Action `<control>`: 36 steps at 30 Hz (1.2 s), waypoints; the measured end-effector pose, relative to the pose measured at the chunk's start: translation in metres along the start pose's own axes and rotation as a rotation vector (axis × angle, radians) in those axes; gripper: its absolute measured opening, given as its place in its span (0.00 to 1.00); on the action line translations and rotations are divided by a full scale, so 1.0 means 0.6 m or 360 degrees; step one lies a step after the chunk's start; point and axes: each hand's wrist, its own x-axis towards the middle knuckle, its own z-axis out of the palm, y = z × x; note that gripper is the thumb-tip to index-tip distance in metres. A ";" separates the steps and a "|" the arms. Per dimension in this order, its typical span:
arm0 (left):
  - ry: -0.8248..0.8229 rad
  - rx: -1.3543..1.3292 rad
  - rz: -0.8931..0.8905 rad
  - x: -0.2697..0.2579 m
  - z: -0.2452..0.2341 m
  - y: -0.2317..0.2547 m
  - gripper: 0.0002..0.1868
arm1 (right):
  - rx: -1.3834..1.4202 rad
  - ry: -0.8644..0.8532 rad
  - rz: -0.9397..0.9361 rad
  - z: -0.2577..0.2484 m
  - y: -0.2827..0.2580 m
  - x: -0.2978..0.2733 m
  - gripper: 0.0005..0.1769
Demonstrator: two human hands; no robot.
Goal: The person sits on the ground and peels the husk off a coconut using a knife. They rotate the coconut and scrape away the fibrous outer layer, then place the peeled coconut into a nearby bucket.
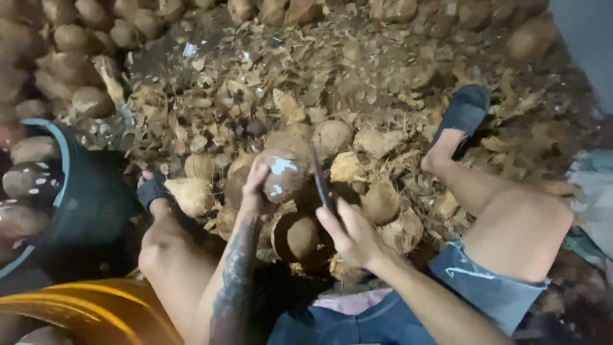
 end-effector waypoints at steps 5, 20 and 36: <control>0.0189 0.0336 0.0198 0.031 0.008 -0.034 0.31 | 0.0072 -0.0098 0.0165 0.008 0.011 0.030 0.41; 0.0059 0.0472 0.0539 0.000 0.046 -0.021 0.37 | 0.0415 0.0270 -0.0330 -0.042 -0.051 -0.050 0.32; -0.0140 0.0071 -0.0217 0.014 0.011 0.007 0.43 | 0.0146 -0.0008 -0.0227 -0.036 0.036 0.005 0.27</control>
